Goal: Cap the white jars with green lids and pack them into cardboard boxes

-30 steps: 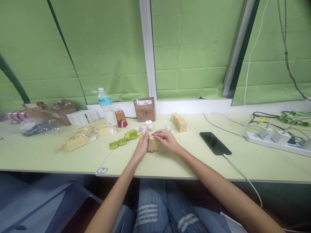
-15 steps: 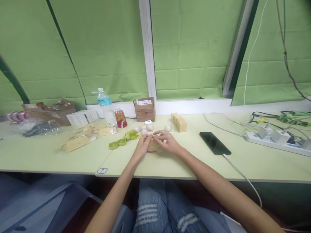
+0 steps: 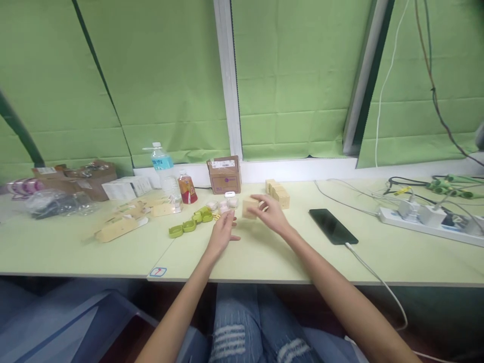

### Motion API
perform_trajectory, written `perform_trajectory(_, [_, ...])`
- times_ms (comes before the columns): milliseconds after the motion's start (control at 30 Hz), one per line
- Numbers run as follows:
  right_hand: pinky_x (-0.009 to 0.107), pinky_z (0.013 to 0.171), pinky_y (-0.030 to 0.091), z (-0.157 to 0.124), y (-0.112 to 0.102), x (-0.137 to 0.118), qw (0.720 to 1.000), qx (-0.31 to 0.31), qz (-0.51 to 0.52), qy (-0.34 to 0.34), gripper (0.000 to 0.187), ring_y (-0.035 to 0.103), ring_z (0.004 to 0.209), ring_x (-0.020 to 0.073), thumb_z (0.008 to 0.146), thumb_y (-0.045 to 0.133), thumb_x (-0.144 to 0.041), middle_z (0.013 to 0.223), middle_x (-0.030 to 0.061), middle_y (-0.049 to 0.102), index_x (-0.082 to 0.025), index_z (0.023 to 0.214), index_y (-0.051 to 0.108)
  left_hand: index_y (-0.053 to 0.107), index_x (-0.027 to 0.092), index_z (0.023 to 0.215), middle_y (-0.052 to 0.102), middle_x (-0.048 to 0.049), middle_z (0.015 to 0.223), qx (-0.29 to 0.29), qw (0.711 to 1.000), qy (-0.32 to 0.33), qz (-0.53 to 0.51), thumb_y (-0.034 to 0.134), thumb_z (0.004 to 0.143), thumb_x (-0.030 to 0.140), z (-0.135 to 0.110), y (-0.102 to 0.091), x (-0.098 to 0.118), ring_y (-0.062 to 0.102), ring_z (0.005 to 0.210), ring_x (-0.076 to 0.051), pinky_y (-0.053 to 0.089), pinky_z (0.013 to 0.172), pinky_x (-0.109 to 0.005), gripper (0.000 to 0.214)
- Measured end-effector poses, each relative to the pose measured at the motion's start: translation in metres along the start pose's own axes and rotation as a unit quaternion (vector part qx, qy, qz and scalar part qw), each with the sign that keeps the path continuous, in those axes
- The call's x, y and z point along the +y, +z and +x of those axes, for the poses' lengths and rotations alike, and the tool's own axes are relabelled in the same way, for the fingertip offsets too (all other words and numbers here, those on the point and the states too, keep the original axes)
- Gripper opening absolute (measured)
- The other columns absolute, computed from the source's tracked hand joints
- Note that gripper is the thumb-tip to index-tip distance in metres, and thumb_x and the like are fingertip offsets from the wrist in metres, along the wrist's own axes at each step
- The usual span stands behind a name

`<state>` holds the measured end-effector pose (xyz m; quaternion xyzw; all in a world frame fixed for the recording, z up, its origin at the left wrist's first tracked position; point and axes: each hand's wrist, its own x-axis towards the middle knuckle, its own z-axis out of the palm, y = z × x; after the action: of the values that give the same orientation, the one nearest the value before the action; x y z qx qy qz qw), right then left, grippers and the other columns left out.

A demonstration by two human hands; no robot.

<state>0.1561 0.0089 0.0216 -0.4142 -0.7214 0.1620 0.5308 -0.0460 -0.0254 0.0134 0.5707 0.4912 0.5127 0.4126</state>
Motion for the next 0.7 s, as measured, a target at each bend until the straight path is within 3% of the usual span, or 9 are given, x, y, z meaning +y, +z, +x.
perform_trajectory(133, [0.038, 0.09, 0.049, 0.009, -0.05, 0.022, 0.969, 0.019, -0.204, 0.139, 0.043, 0.065, 0.1, 0.0261, 0.08, 0.077, -0.037, 0.116, 0.0103, 0.067, -0.022, 0.119, 0.069, 0.061, 0.017, 0.114, 0.062, -0.0147, 0.111, 0.01, 0.997, 0.038, 0.074, 0.055, 0.092, 0.057, 0.001, 0.0, -0.008, 0.061, 0.105, -0.027, 0.064, 0.05, -0.029, 0.046])
perform_trajectory(233, [0.037, 0.087, 0.048, 0.007, -0.072, 0.037, 0.941, 0.013, -0.268, 0.208, 0.052, 0.065, 0.104, 0.0289, 0.077, 0.076, -0.037, 0.117, 0.0117, 0.064, -0.021, 0.125, 0.061, 0.061, 0.017, 0.112, 0.062, -0.0134, 0.108, 0.016, 0.993, 0.049, 0.107, 0.055, 0.091, 0.053, 0.002, -0.001, -0.009, 0.062, 0.099, -0.025, 0.063, 0.048, -0.027, 0.042])
perform_trajectory(400, [0.036, 0.08, 0.049, 0.001, -0.062, 0.039, 0.91, 0.053, -0.288, 0.293, 0.058, 0.066, 0.1, 0.0314, 0.078, 0.075, -0.038, 0.116, 0.0175, 0.059, -0.014, 0.124, 0.05, 0.062, 0.016, 0.11, 0.063, -0.012, 0.104, 0.012, 0.987, 0.061, 0.148, 0.054, 0.093, 0.049, 0.0, -0.002, -0.007, 0.063, 0.089, -0.022, 0.062, 0.049, -0.026, 0.038])
perform_trajectory(533, [0.036, 0.083, 0.05, 0.0, -0.046, 0.041, 0.916, 0.075, -0.272, 0.284, 0.057, 0.066, 0.102, 0.0311, 0.081, 0.075, -0.04, 0.12, 0.0166, 0.055, -0.017, 0.124, 0.046, 0.063, 0.016, 0.108, 0.064, -0.0118, 0.102, 0.017, 0.984, 0.063, 0.167, 0.053, 0.093, 0.047, -0.001, 0.0, -0.008, 0.064, 0.086, -0.021, 0.061, 0.048, -0.025, 0.036])
perform_trajectory(700, [0.036, 0.083, 0.05, -0.002, -0.045, 0.048, 0.924, 0.092, -0.248, 0.277, 0.07, 0.065, 0.105, 0.031, 0.081, 0.076, -0.051, 0.124, 0.0152, 0.052, -0.019, 0.133, 0.041, 0.063, 0.017, 0.114, 0.068, -0.013, 0.113, 0.021, 0.98, 0.056, 0.19, 0.056, 0.09, 0.041, 0.006, -0.006, -0.003, 0.067, 0.093, -0.023, 0.057, 0.048, -0.025, 0.035])
